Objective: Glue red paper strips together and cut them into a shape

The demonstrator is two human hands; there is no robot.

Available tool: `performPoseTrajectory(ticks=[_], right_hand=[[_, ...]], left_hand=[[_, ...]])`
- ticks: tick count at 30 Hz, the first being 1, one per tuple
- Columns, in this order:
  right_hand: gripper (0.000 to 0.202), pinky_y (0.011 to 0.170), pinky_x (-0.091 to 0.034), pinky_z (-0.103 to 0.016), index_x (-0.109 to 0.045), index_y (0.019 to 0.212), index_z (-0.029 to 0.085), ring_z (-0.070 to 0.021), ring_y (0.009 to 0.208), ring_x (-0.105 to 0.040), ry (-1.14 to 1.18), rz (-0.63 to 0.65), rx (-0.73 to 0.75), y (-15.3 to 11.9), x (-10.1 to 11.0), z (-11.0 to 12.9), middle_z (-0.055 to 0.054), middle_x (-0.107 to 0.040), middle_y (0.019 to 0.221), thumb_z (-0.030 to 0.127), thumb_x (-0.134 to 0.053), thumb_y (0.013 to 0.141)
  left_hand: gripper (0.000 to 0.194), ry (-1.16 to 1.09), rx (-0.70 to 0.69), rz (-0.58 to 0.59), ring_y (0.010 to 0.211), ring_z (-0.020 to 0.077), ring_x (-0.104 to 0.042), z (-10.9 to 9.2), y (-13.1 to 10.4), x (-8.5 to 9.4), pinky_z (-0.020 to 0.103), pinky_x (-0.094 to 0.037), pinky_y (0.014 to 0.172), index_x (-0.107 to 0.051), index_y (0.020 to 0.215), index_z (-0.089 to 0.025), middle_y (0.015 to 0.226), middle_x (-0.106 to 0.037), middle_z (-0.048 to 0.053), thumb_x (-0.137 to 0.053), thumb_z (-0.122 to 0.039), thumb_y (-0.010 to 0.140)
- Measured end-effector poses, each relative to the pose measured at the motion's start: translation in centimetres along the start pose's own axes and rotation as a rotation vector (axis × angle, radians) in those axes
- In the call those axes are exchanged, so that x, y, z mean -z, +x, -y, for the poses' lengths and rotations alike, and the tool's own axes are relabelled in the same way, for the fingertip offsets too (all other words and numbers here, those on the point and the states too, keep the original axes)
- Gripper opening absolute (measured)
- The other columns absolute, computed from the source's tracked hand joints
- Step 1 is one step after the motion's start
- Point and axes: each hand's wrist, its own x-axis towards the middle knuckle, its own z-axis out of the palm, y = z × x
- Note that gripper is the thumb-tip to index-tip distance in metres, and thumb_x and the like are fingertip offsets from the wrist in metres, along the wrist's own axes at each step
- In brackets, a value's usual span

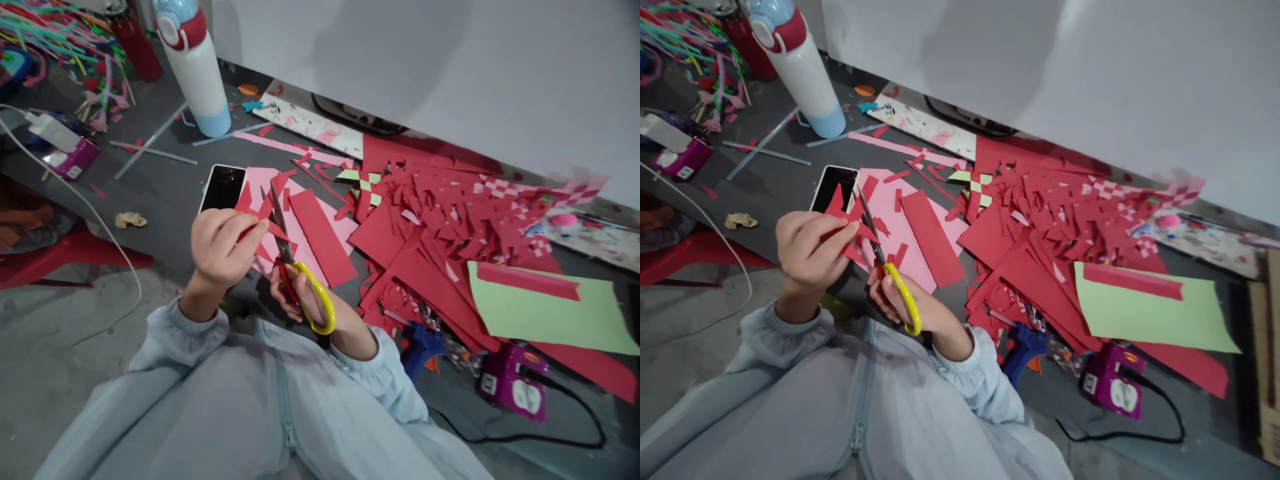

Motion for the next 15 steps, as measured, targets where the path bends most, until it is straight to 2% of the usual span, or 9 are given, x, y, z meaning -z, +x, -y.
performPoseTrajectory(ticks=[2,6,12,15], right_hand=[[0.053,0.036,-0.031,-0.021,-0.046,0.102,0.025,-0.0057,0.044,-0.030,0.008,-0.001,0.008,0.04,-0.06,0.00,0.005,-0.044,0.074,0.076,-0.041,0.089],[0.054,0.036,-0.032,-0.022,-0.046,0.101,0.025,-0.0061,0.044,-0.029,0.005,-0.025,0.003,0.08,-0.27,0.25,0.005,-0.044,0.073,0.077,-0.044,0.087],[0.050,0.038,-0.032,-0.021,-0.045,0.098,0.025,-0.0063,0.044,-0.032,-0.001,-0.056,0.014,0.19,-0.68,0.24,0.006,-0.044,0.069,0.074,-0.042,0.090],[0.051,0.037,-0.031,-0.021,-0.043,0.096,0.025,-0.0064,0.042,-0.033,0.009,-0.068,0.006,0.34,-0.66,-0.10,0.006,-0.046,0.067,0.075,-0.042,0.089]], left_hand=[[0.021,-0.003,-0.033,0.004,0.083,0.0204,-0.066,-0.01,-0.02,-0.14,0.037,-0.048,0.069,-0.073,0.099,-0.025,0.090,-0.075,0.005,-0.061,-0.015,0.086],[0.020,0.006,-0.001,0.067,0.082,0.0204,-0.064,-0.01,-0.31,-0.35,0.038,-0.048,0.069,-0.075,0.096,-0.025,0.088,-0.074,0.006,-0.058,-0.019,0.088],[0.023,-0.116,0.009,-0.016,0.084,0.0205,-0.064,-0.42,-0.03,-0.66,0.038,-0.045,0.072,-0.073,0.102,-0.027,0.091,-0.075,0.005,-0.063,-0.014,0.086],[0.023,-0.093,-0.021,-0.025,0.083,0.0203,-0.062,-0.61,0.17,-0.81,0.037,-0.044,0.071,-0.073,0.103,-0.028,0.089,-0.075,0.005,-0.064,-0.015,0.086]])
